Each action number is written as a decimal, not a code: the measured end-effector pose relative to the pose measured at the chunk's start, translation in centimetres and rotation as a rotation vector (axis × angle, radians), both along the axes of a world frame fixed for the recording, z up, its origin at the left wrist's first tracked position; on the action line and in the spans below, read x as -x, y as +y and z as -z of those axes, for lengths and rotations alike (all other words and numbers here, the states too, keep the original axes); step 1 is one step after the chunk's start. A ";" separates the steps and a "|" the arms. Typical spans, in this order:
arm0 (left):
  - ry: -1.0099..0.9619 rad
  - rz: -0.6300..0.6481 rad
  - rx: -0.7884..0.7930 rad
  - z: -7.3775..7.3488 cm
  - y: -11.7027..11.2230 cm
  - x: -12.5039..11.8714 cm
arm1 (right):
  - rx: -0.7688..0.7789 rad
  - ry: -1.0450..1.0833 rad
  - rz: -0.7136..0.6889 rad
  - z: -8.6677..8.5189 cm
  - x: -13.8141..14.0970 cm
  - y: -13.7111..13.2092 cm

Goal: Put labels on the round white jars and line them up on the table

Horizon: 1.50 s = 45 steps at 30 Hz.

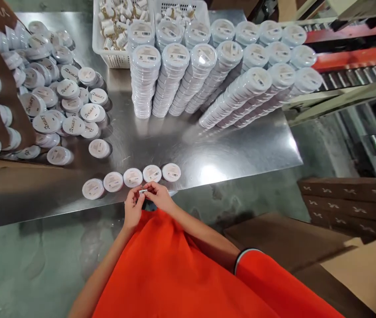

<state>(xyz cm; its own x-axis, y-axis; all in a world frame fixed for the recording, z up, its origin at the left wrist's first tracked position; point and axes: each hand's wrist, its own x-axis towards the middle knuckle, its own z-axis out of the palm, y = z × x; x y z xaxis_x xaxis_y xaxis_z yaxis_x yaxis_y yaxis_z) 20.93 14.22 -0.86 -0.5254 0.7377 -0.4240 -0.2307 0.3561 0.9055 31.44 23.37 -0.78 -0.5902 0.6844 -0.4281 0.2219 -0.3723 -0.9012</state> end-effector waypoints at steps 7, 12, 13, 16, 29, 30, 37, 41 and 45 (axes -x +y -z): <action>0.092 0.073 0.050 -0.3 -0.4 0.7 | 0.057 0.006 0.049 -0.9 -0.1 -0.7; 0.192 0.092 0.104 -0.1 -0.4 0.6 | -0.012 -0.077 0.072 -0.2 0.6 -1.3; 0.212 0.093 0.123 -0.1 -0.4 0.6 | -0.024 -0.102 0.082 0.1 0.7 -1.4; 0.270 0.078 0.170 0.2 -0.2 0.8 | -0.054 -0.152 0.067 0.9 1.1 -1.5; 0.803 0.443 0.142 4.1 -0.6 2.4 | -0.357 -0.733 -0.086 3.7 5.2 3.7; 0.847 0.489 0.159 4.2 -0.5 2.5 | -0.341 -0.780 -0.086 3.9 5.5 3.4; 0.899 0.610 0.296 3.6 0.1 2.6 | -0.353 -0.919 -0.110 4.0 6.6 2.3; 0.888 0.627 0.313 3.2 0.2 2.6 | -0.362 -0.941 -0.126 3.8 6.9 2.3; 0.879 0.628 0.307 3.3 0.1 2.7 | -0.375 -0.942 -0.109 3.7 7.0 2.2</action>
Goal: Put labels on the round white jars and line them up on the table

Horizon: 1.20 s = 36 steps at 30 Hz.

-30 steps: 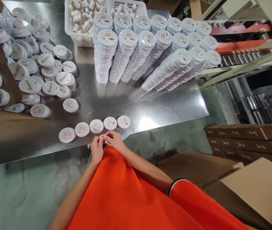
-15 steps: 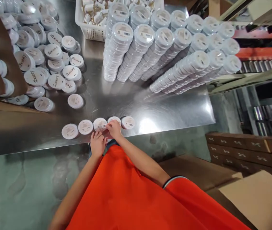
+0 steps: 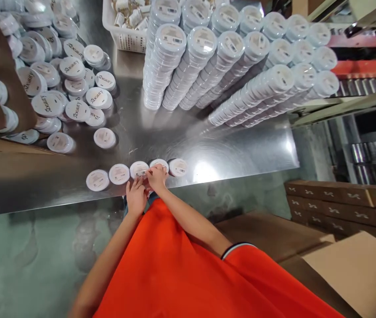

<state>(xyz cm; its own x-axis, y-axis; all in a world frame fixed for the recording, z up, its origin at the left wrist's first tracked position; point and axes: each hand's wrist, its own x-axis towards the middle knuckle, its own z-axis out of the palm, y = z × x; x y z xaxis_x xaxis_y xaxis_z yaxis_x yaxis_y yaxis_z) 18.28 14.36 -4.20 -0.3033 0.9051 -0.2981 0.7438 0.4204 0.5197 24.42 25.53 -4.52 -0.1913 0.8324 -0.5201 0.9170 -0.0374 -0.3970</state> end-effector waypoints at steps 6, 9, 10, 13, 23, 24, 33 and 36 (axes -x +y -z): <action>-0.024 -0.057 -0.061 0.7 -0.1 -0.3 | -0.001 0.042 0.008 0.3 -0.1 0.0; -0.023 -0.054 -0.063 0.8 -0.1 -0.4 | -0.030 0.004 -0.041 0.2 -0.2 0.0; -0.020 -0.052 -0.064 0.7 -0.1 -0.4 | -0.046 -0.008 -0.068 0.2 -0.2 0.1; -0.011 -0.045 -0.049 0.5 0.0 -0.3 | -0.102 -0.023 -0.172 -0.1 -0.3 0.4; -0.046 -0.081 -0.032 0.5 0.3 0.0 | -0.190 -0.104 -0.202 -0.2 0.2 1.9; -0.065 -0.101 -0.040 0.5 0.4 0.1 | -0.194 -0.093 -0.193 -0.2 0.3 1.9; -0.713 -0.701 -0.321 -1.2 -0.7 2.1 | 0.251 0.811 -0.055 -2.1 -2.3 -2.0; -0.815 -0.711 -0.338 -1.7 -1.7 2.5 | 0.377 0.922 0.014 -2.5 -1.6 -3.9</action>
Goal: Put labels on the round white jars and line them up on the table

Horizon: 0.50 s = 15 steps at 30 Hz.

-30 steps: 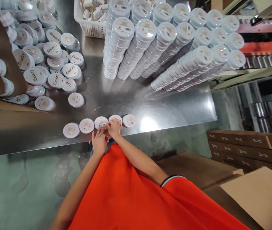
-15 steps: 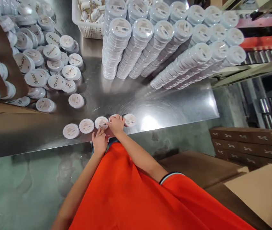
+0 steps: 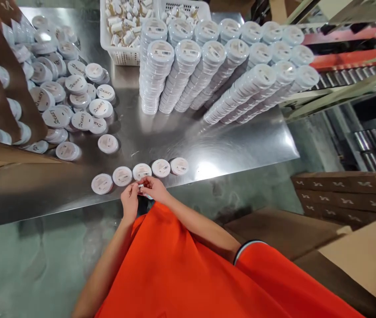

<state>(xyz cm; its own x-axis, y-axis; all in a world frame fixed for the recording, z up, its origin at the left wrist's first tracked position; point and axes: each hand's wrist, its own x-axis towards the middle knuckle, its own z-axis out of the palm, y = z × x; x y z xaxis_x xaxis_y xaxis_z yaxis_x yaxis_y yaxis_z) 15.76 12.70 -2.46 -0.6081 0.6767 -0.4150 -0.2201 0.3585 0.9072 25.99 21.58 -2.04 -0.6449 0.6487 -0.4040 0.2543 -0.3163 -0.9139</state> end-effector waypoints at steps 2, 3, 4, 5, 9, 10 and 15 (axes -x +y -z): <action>-0.033 -0.007 -0.042 -0.3 -0.7 0.3 | 0.018 0.002 0.047 -0.4 0.7 -0.8; -0.051 -0.012 -0.075 -0.4 -1.1 0.6 | 0.027 0.006 0.063 -0.6 1.1 -1.0; -0.068 -0.010 -0.108 -0.5 -1.4 0.8 | 0.035 0.011 0.073 -0.9 1.4 -1.2; -0.084 0.000 -0.130 -0.7 -1.8 1.0 | 0.042 0.012 0.077 -1.1 1.6 -1.3; -0.116 0.041 -0.119 -1.1 -2.9 1.9 | 0.018 -0.034 0.084 -1.9 2.3 -1.9; -0.109 0.040 -0.115 -1.2 -3.1 2.1 | 0.005 -0.054 0.094 -1.9 2.5 -2.1; -0.070 0.083 -0.085 -1.4 -3.6 3.0 | 0.091 -0.083 0.132 -1.2 3.4 -3.1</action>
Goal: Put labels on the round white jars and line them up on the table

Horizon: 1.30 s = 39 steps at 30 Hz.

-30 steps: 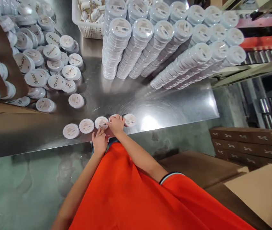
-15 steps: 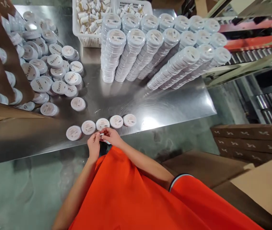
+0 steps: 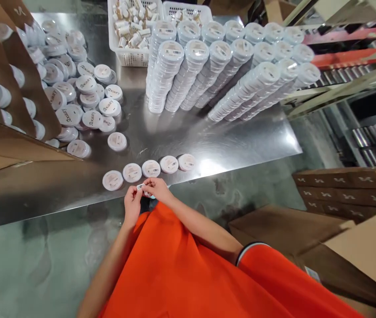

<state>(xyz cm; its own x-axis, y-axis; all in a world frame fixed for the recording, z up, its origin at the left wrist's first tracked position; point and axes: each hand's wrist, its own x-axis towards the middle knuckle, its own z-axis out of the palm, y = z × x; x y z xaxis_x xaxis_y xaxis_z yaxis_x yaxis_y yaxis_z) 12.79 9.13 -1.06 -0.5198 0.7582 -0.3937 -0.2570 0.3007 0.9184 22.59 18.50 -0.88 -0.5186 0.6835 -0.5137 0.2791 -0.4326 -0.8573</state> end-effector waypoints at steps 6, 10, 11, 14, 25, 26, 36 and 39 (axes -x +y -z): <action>0.150 0.036 0.145 0.2 -0.2 0.9 | -0.175 -0.115 0.030 1.2 0.9 -0.8; 0.406 0.040 0.268 1.2 -0.4 2.0 | -0.357 -0.311 0.058 2.3 2.1 1.1; 0.466 0.065 0.269 1.6 -0.5 2.3 | -0.387 -0.375 0.053 2.6 2.5 1.9; 0.675 0.263 0.177 2.6 -0.3 3.2 | -0.436 -0.516 -0.057 3.7 4.0 3.8; 0.980 0.606 0.223 3.8 0.4 3.4 | -0.458 -0.851 -0.257 3.4 6.6 3.6; 0.983 0.610 0.227 3.8 0.4 3.4 | -0.453 -0.867 -0.275 3.1 6.7 3.6; 0.998 0.639 0.267 3.5 0.5 3.4 | -0.532 -0.940 -0.370 1.9 7.2 3.3; 0.994 0.644 0.281 3.4 0.5 3.4 | -0.570 -0.957 -0.408 1.8 7.2 3.2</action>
